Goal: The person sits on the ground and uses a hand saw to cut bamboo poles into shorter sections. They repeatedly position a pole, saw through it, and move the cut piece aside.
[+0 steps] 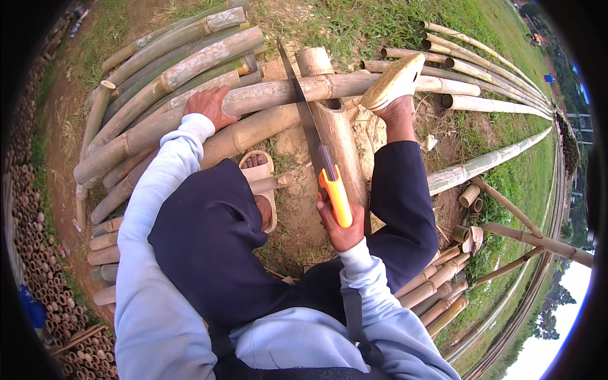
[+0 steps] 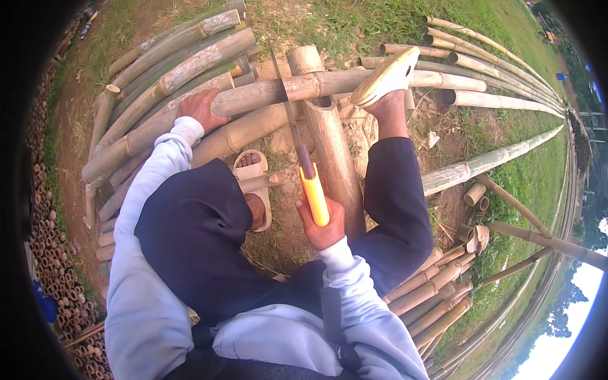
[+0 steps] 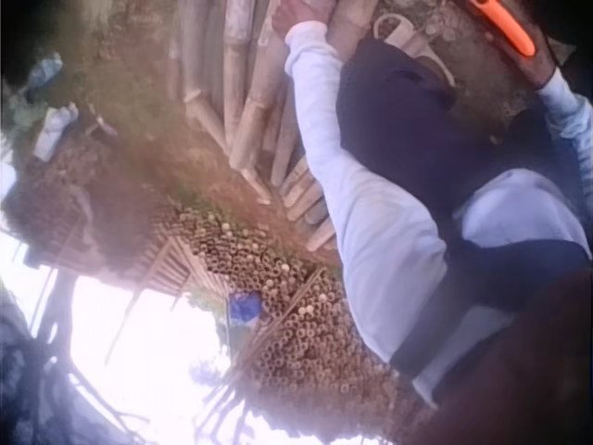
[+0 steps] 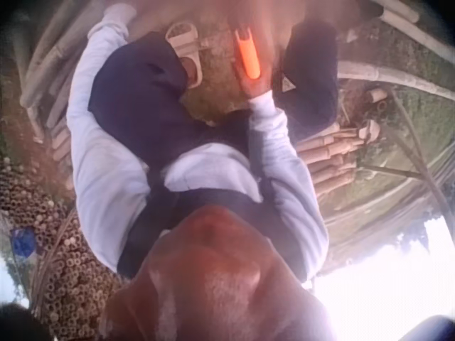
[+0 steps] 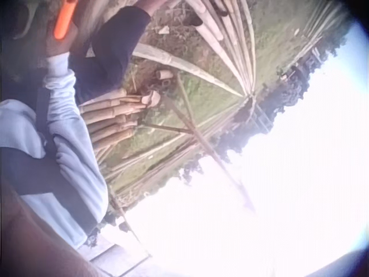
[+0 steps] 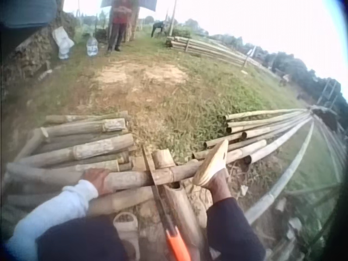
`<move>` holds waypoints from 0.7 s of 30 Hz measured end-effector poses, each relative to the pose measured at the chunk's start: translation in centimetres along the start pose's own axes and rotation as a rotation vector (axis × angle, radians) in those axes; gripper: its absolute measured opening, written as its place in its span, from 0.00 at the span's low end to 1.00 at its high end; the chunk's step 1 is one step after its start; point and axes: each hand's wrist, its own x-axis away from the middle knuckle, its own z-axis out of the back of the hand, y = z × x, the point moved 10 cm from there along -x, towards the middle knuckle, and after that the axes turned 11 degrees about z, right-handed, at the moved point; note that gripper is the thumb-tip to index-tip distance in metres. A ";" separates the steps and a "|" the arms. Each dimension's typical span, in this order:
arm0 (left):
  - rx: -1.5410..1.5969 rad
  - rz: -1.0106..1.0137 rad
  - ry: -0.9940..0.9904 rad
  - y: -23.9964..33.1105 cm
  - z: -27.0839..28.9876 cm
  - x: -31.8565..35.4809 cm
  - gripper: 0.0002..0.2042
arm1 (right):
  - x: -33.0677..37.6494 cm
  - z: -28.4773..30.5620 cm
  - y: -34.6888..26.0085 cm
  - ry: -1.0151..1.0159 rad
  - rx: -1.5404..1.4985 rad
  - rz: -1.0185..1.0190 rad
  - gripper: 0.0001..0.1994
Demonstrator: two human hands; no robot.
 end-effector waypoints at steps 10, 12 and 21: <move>0.006 -0.030 0.027 1.7 0.0 -0.3 0.34 | -8.8 -1.4 -0.2 -0.004 0.072 0.076 0.11; 0.018 -0.049 0.077 0.6 0.5 -0.1 0.33 | -8.2 -2.0 -0.4 -0.022 0.049 0.070 0.11; -0.005 0.007 0.009 0.0 0.0 0.2 0.34 | 8.2 3.6 -2.2 -0.039 0.117 -0.013 0.11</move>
